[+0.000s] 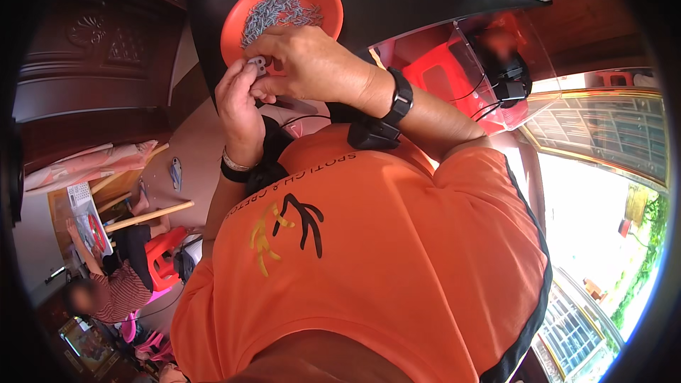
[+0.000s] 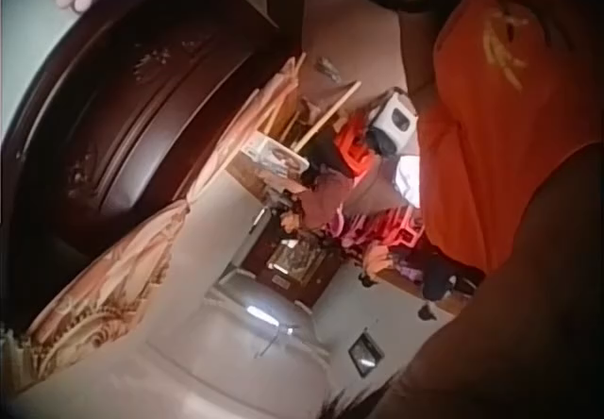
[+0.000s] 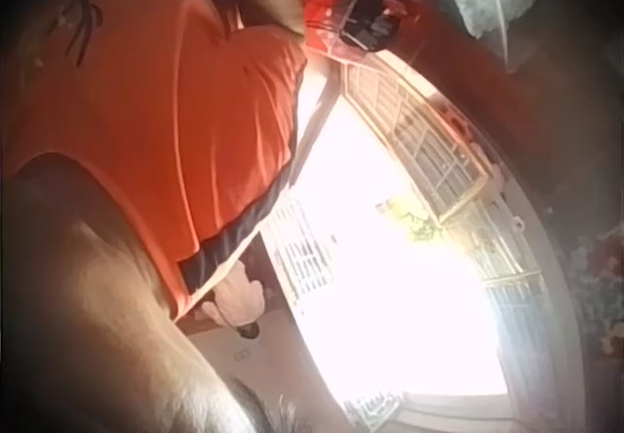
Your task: Manually assembling small white plastic components by inserting tiny metal loops into them.
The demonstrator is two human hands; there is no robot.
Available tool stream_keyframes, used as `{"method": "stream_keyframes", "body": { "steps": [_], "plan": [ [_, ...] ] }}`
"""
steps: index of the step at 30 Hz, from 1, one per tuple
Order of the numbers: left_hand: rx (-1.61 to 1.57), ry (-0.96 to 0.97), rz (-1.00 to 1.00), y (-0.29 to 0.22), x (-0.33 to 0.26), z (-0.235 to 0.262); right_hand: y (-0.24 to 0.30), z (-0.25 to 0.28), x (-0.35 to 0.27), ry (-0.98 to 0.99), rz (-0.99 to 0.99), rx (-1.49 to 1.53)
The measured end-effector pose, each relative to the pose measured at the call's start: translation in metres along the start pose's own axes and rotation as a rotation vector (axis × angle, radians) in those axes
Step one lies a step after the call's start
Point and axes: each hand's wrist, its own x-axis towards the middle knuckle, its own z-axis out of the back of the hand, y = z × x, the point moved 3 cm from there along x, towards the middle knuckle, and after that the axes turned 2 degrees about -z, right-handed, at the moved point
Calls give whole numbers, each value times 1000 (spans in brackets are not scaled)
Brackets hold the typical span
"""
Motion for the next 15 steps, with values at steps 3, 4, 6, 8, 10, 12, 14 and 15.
{"method": "stream_keyframes", "body": {
  "steps": [3, 4, 6, 8, 10, 12, 14, 15],
  "plan": [
    [51, 4, -16, 5, 1, 2, 2, -3, -2, -52, 55, -84],
    [19, 8, -24, 7, 2, 5, 3, -3, -2, -53, 55, -83],
    [-14, 11, -31, 8, 3, 6, 5, -3, -1, -9, 46, -98],
    [-7, 21, -53, 7, 3, 5, 5, -2, -2, -10, 40, -98],
    [2, 32, -70, 8, 3, 5, 5, -1, -2, -13, 39, -111],
    [28, 31, -84, 7, 1, 6, 4, -4, -3, 1, 59, -82],
    [56, 17, -96, 5, 0, 7, 3, -3, -2, -7, 97, -52],
    [72, 18, -106, 6, -1, 7, 4, -2, -1, 2, 108, -46]
  ]
}}
